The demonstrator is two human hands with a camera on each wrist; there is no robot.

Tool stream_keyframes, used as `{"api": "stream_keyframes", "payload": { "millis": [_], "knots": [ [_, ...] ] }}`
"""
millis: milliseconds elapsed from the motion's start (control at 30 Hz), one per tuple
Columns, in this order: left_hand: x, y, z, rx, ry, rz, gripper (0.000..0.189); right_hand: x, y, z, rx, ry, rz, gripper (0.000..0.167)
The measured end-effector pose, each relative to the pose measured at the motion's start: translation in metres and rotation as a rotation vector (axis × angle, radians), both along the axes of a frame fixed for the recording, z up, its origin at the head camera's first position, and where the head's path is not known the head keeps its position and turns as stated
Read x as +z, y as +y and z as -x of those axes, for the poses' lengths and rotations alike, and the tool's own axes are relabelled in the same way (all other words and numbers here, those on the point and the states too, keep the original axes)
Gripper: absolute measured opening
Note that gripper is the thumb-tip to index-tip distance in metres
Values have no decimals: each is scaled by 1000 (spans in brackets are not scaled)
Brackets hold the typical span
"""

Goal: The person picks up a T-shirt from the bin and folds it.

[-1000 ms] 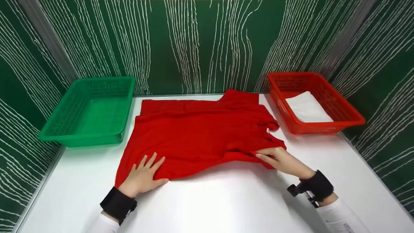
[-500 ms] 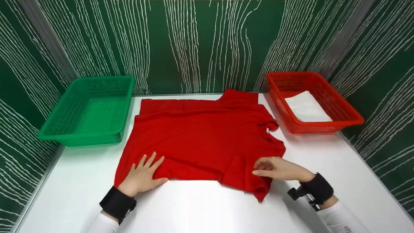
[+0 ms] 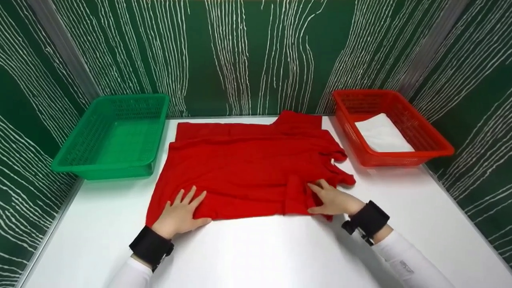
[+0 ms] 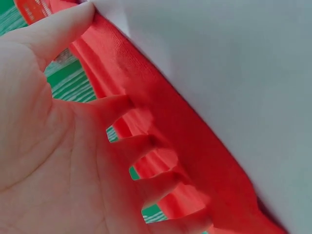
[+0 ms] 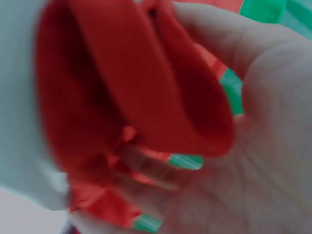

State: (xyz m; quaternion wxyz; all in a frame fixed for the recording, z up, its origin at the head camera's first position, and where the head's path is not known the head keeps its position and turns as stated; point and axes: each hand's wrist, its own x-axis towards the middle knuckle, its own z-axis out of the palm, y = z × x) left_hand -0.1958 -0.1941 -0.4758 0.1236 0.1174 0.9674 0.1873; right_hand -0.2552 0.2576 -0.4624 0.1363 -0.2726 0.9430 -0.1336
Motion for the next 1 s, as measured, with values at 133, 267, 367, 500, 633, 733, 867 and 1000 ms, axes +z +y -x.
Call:
{"api": "stream_keyframes", "payload": {
  "millis": [133,267,367,500,633,733,867,1000],
  "knots": [
    [1,11,11,2,6,30,87,-9,20,33,43,80,96,72],
    [0,20,21,9,5,50,85,-12,24,52,3,163,124,59],
    [1,22,24,16,4,59,84,-15,18,54,-54,265,102,51],
    [2,22,23,21,9,65,83,-19,4,51,-141,406,58,47],
    [2,22,23,21,13,67,83,-22,0,56,-185,510,32,24],
    [2,23,24,17,9,69,84,-15,7,54,-161,519,94,17],
    [3,23,23,11,1,66,84,6,22,42,-5,294,257,30],
    [5,22,22,15,-1,58,84,21,31,30,88,1,322,24]
  ]
}}
